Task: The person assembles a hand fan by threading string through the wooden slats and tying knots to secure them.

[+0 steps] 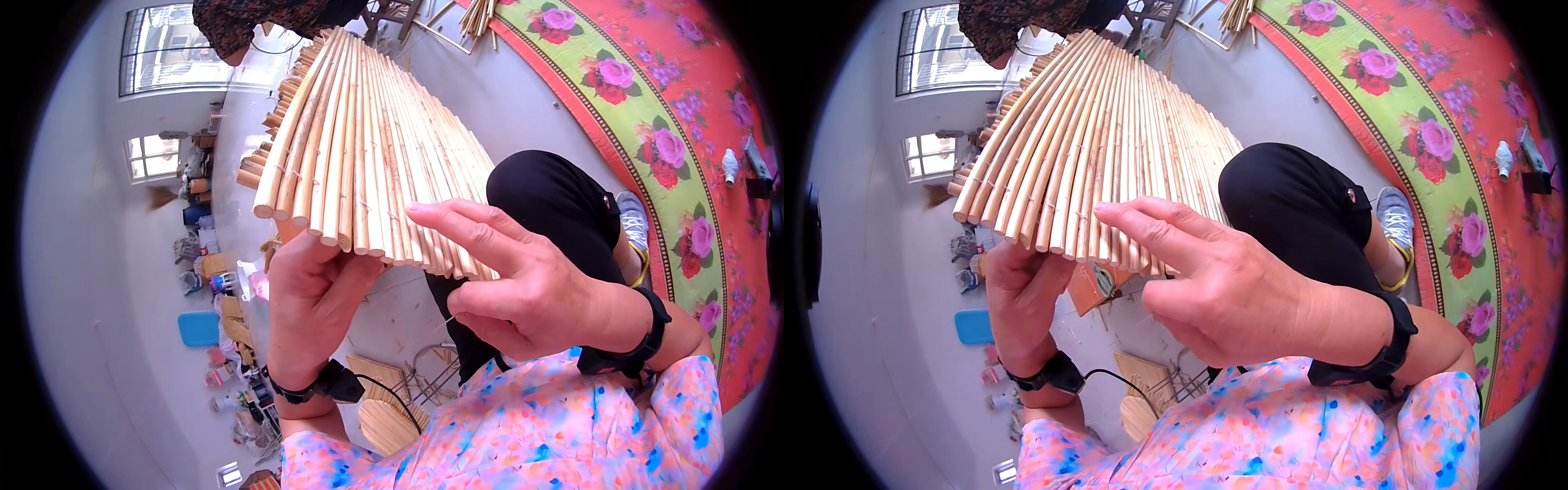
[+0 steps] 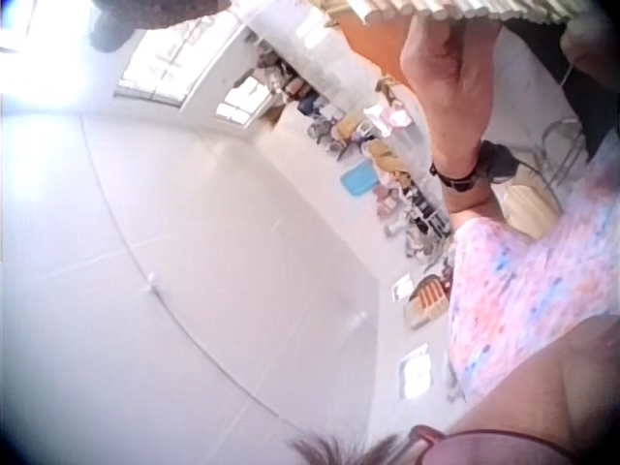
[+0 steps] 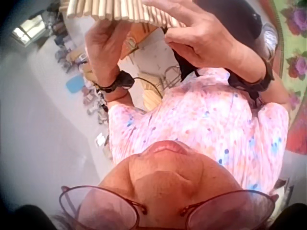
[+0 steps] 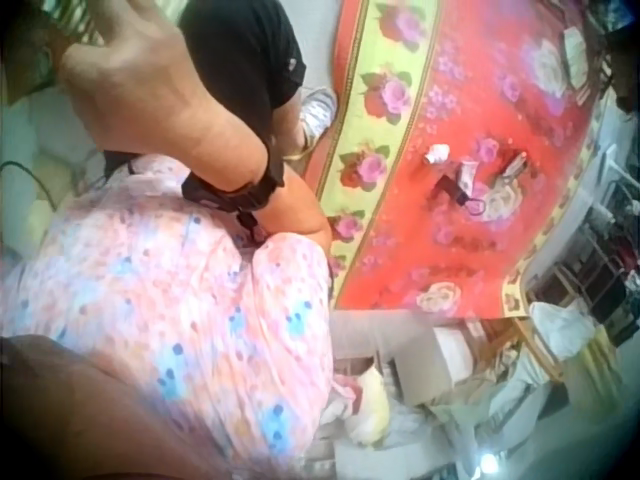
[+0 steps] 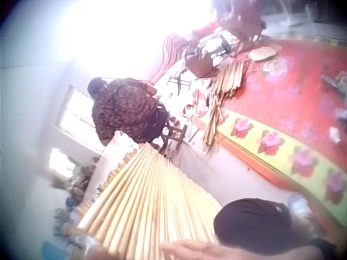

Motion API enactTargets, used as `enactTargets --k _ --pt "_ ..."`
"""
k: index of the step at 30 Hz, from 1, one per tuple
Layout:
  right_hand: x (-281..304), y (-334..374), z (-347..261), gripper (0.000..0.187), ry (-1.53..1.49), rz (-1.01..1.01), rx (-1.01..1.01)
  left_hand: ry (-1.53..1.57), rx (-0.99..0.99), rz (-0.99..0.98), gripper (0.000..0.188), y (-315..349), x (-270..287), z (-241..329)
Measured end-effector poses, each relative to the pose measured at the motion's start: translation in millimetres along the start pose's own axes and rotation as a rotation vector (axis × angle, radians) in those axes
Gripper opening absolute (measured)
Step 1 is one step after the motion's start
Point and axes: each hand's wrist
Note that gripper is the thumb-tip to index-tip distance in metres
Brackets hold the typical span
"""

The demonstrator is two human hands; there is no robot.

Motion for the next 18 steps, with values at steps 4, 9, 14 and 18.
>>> enactTargets --k 4,9,14,18 --pt "-3.0 -3.4 3.4 0.007 -0.021 -0.011 0.038 -0.139 0.045 0.013 0.018 -3.0 -0.4 10.1" --pt "-4.4 -4.1 4.2 0.008 -0.091 0.004 0.045 -0.083 0.032 0.024 0.028 -4.4 2.5 3.0" --pt "-2.9 -2.4 8.6 0.008 -0.128 -0.007 0.05 0.081 -0.053 0.074 0.048 0.5 9.7 -15.7" --pt "-3.3 -3.3 11.8 0.008 -0.144 -0.042 0.057 0.072 -0.051 0.046 0.054 8.9 25.0 -31.9"
Point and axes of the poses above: each hand's wrist, its own y-axis away from the middle knuckle, its own x-axis out of the back of the hand, z = x × y, and after that the axes turned 6 degrees about -z, right-handed
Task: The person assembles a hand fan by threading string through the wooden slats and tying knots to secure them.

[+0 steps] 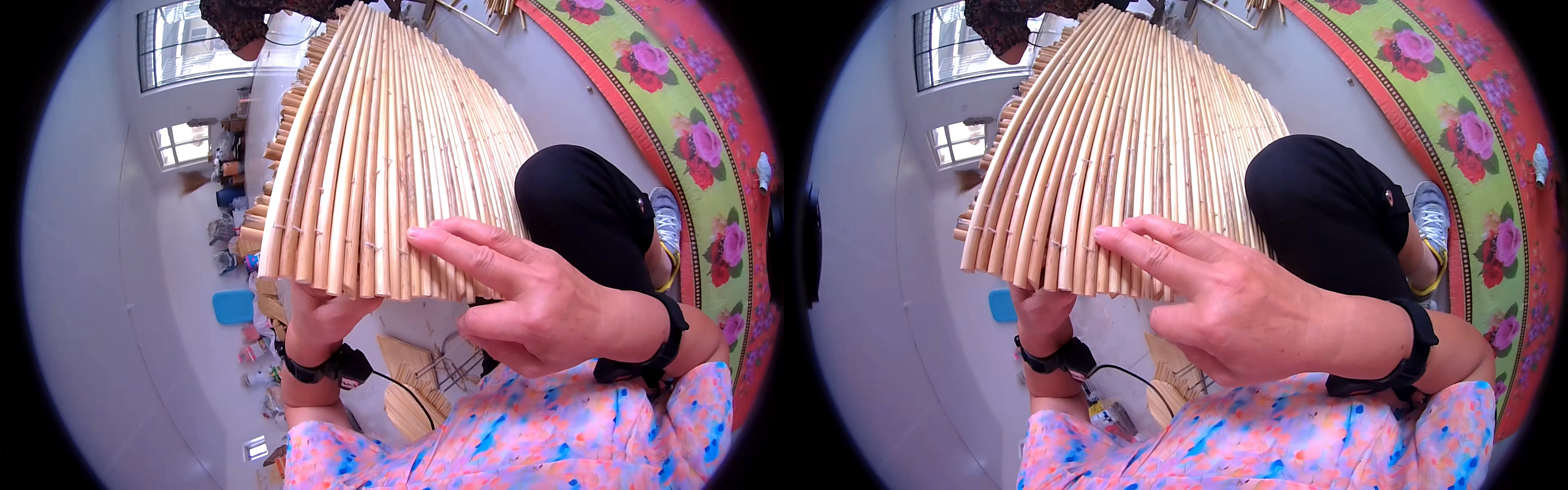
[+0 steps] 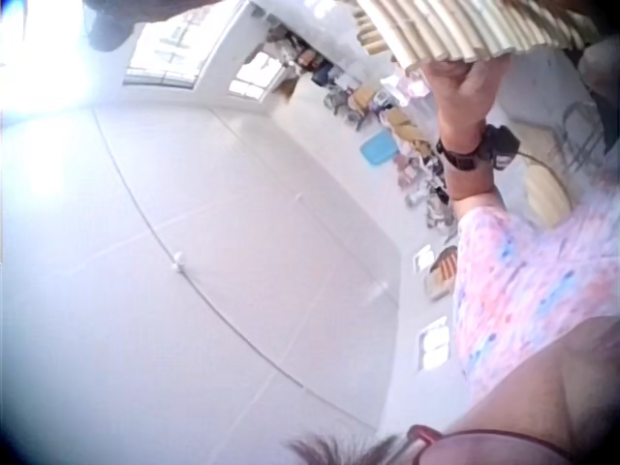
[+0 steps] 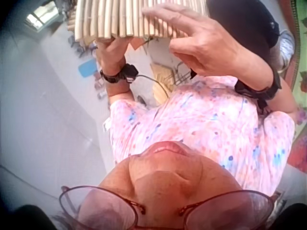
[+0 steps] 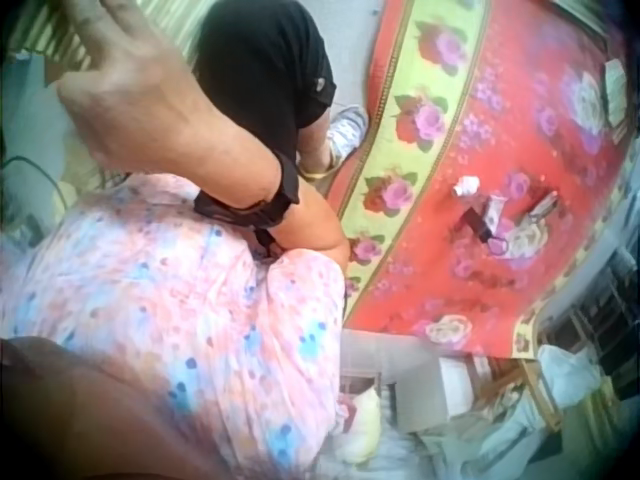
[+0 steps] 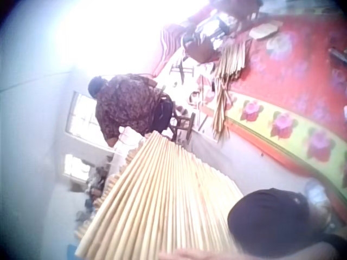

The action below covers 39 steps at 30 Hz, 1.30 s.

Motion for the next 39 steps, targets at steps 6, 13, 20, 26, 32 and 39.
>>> enactTargets --k 6,13,20,26,32,39 --pt "2.5 -1.1 -2.0 0.006 -0.043 -0.046 -0.008 -0.859 -0.138 -0.144 0.061 22.4 39.2 -17.5" --pt "-3.3 -2.2 -7.4 0.005 -0.049 -0.027 0.009 -0.04 -0.075 -0.065 0.064 -5.7 0.1 -11.8" --pt "11.6 -7.2 -34.0 0.01 -0.163 -0.026 -0.133 0.21 -0.021 -0.15 0.015 -43.8 -33.7 -1.0" --pt "18.6 6.1 -47.8 0.012 -0.385 0.155 -0.344 0.215 -0.291 -0.13 0.025 -70.7 -69.7 -16.5" --pt "26.7 14.4 -58.4 0.008 -0.275 0.112 -0.477 0.46 -0.455 -0.162 0.018 -67.8 -81.2 -54.3" --pt "23.6 0.4 -70.2 0.008 -0.046 0.27 -0.53 0.244 -0.526 0.032 0.013 -50.6 -78.7 -65.2"
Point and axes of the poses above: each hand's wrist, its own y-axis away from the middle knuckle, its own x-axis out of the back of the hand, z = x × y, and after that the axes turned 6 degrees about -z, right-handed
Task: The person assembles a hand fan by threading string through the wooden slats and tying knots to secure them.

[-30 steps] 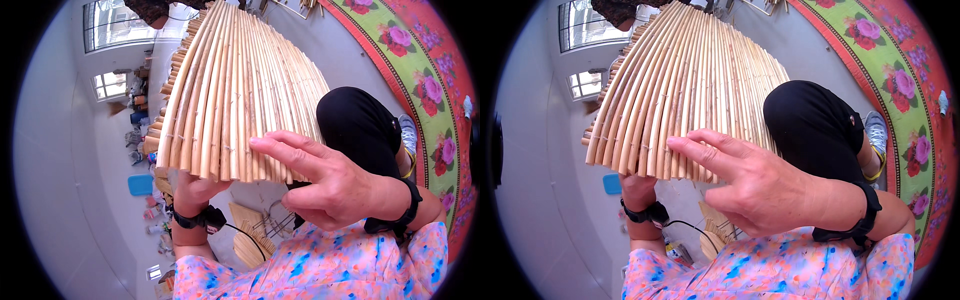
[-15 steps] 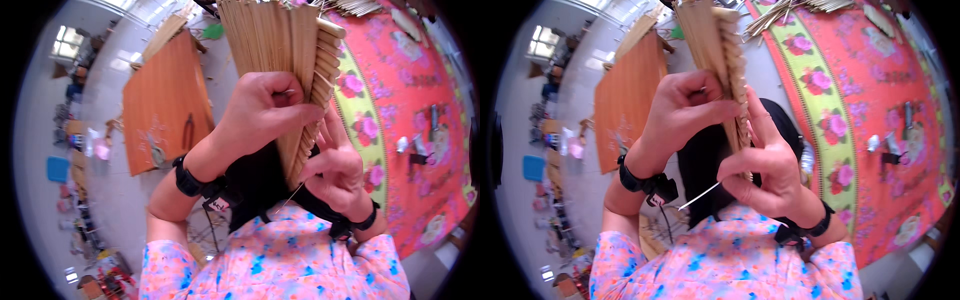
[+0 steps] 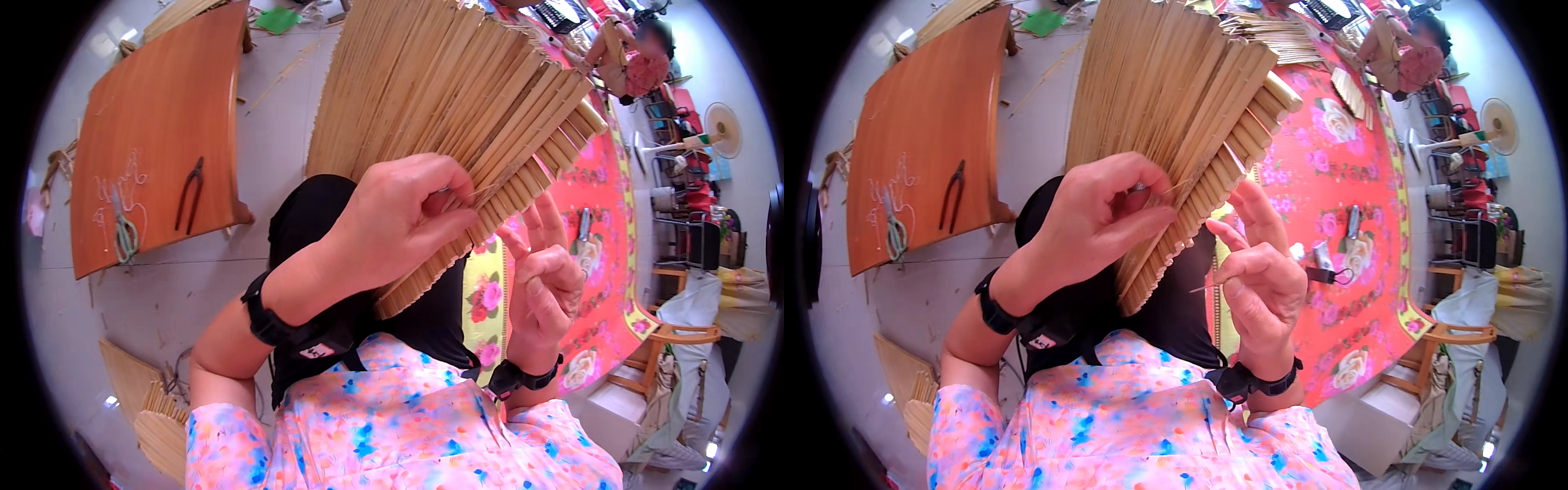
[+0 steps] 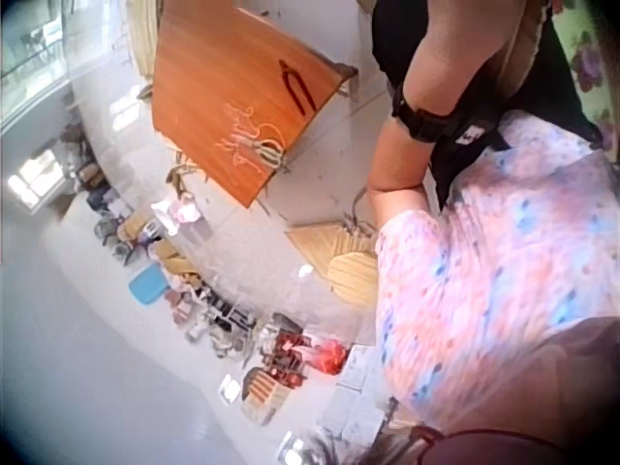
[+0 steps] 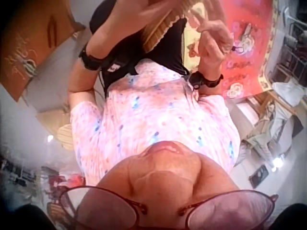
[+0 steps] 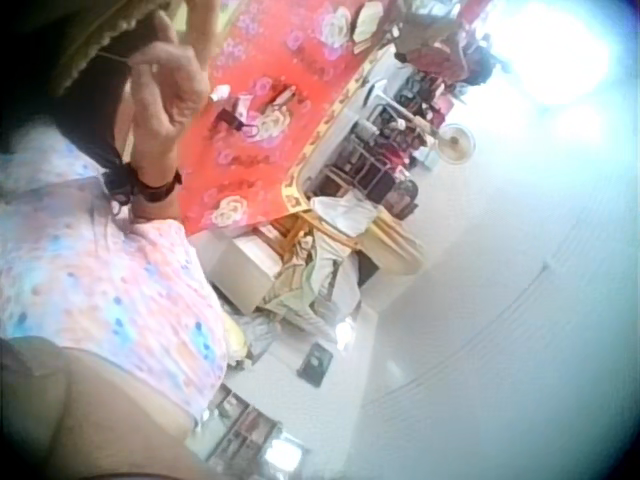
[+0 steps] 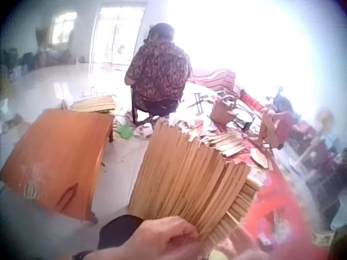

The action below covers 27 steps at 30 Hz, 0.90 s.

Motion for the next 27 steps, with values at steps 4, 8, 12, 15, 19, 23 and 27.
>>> enactTargets --k 4,8,12,15,19,23,27 --pt "-7.9 3.4 -4.6 0.009 0.108 -0.042 0.022 -0.146 -0.144 0.07 0.011 11.7 1.6 -4.8" --pt "-15.7 2.6 -9.3 0.009 0.195 -0.071 0.054 -0.307 -0.303 0.248 0.011 14.6 -3.0 -2.4" --pt "-23.4 0.6 -17.0 0.007 0.179 -0.027 0.019 -0.273 -0.41 0.244 0.011 12.7 -10.0 -8.8" --pt "-22.1 1.6 -18.5 0.007 0.201 -0.037 0.007 -0.291 -0.478 0.199 0.014 14.4 -12.5 -18.0" --pt "-25.5 1.2 -20.2 0.011 0.203 -0.029 -0.004 -0.376 -0.53 0.191 0.016 13.7 -13.3 -21.0" --pt "-26.7 1.6 -19.1 0.013 0.193 -0.031 0.0 -0.462 -0.574 0.165 0.02 14.2 -7.4 -22.0" --pt "-23.2 2.7 -23.1 0.01 0.229 -0.011 -0.016 -0.496 -0.44 0.01 0.022 23.0 7.8 -15.0"
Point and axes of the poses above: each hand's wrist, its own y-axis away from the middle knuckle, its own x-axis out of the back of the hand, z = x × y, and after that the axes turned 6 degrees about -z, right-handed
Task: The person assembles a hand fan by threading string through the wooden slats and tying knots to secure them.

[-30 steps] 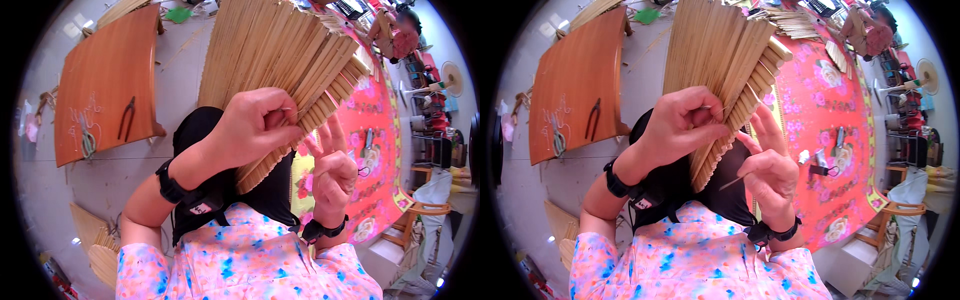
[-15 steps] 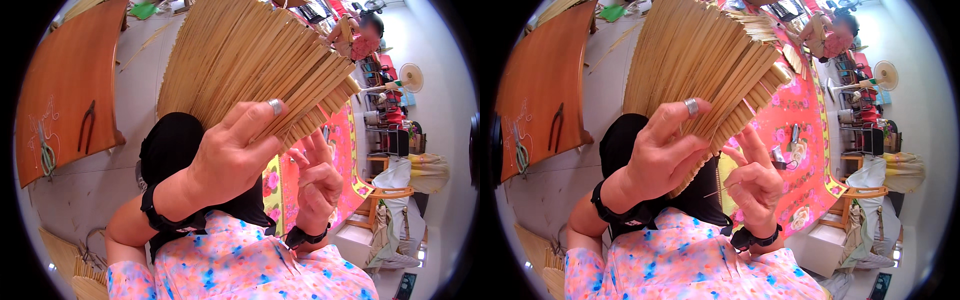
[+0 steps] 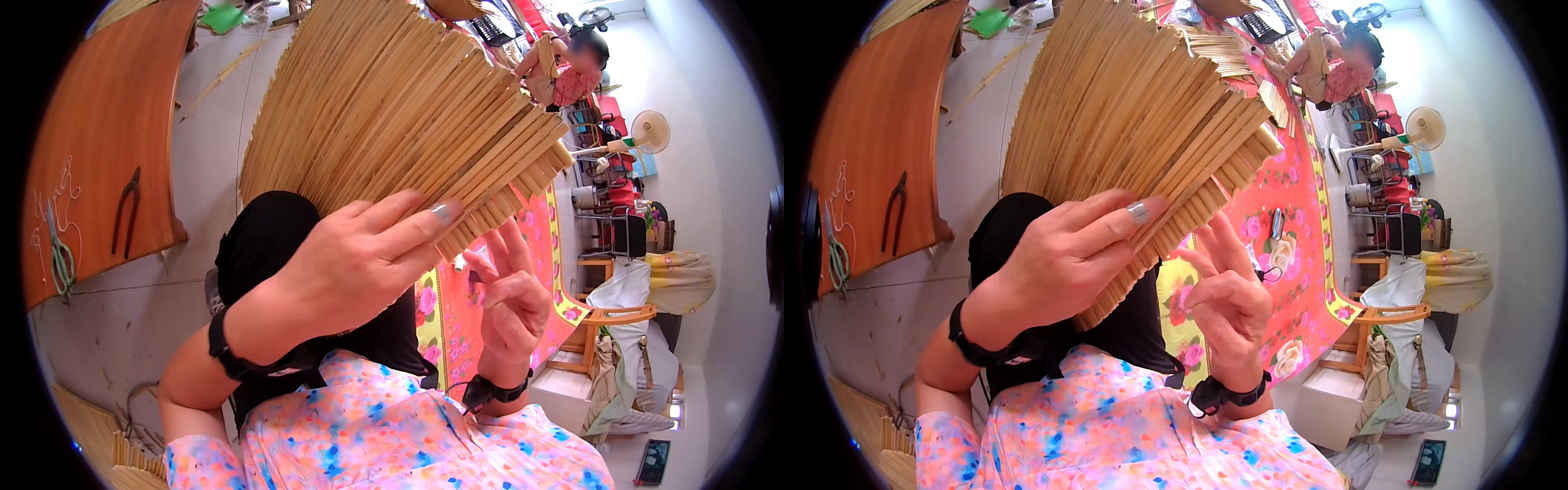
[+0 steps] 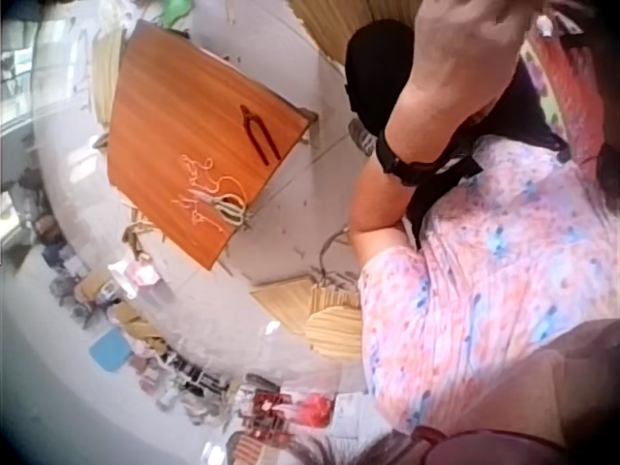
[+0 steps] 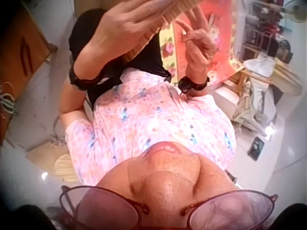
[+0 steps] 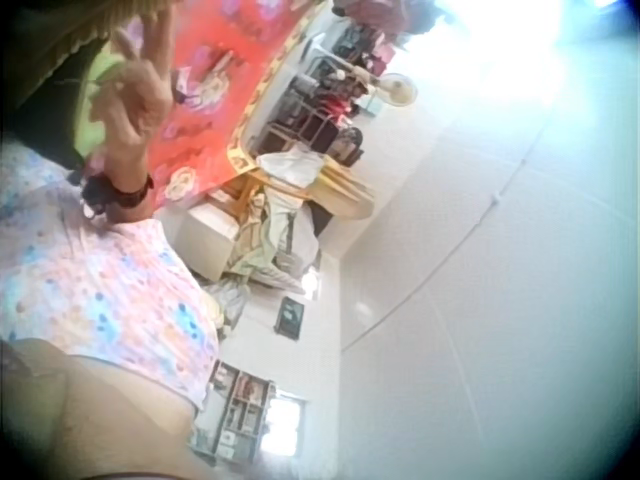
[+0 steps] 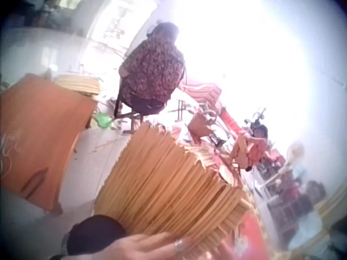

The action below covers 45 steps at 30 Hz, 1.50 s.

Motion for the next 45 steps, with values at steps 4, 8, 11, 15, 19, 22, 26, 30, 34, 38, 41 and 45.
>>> enactTargets --k 4,8,11,15,19,22,26,30,34,38,41,45 --pt "5.6 -2.1 -14.4 0.009 0.767 -0.101 0.153 -0.155 0.196 -0.047 0.027 10.1 35.5 7.7" --pt "-10.0 -1.8 -19.6 0.012 0.976 -0.328 0.276 0.011 0.104 -0.017 0.034 9.7 47.0 34.3" --pt "-20.1 -5.8 -21.4 0.012 0.967 -0.358 0.33 0.156 0.048 -0.108 0.029 17.2 37.7 50.6" --pt "-20.1 -2.6 -25.1 0.014 0.936 -0.391 0.349 0.189 0.088 -0.138 0.017 28.9 29.9 54.8" --pt "-19.1 2.9 -26.3 0.014 0.886 -0.421 0.363 0.261 0.116 -0.125 0.015 35.3 27.3 57.7" --pt "-16.9 4.5 -26.4 0.015 0.794 -0.378 0.357 0.382 0.157 -0.065 0.013 32.1 25.4 57.1" --pt "-18.3 9.3 -17.7 0.019 0.516 -0.208 0.227 0.618 0.261 0.023 0.011 26.5 20.3 58.3" --pt "-29.4 11.4 -14.2 0.019 0.295 -0.154 0.14 0.775 0.269 0.051 0.007 27.1 19.7 60.8" --pt "-39.4 17.9 -0.4 0.01 0.042 -0.068 0.034 0.853 0.313 0.109 0.013 34.7 11.3 62.4" --pt "-43.0 22.6 15.6 0.006 -0.002 -0.053 0.069 0.99 0.379 0.07 0.01 46.5 15.7 61.5" --pt "-53.5 13.9 20.2 0.007 -0.17 -0.079 0.151 0.63 0.301 0.079 0.011 83.7 38.3 39.1" --pt "-23.2 -3.2 17.8 0.013 -0.106 -0.092 0.148 -0.017 0.623 0.223 0.016 122.8 74.2 -12.3"
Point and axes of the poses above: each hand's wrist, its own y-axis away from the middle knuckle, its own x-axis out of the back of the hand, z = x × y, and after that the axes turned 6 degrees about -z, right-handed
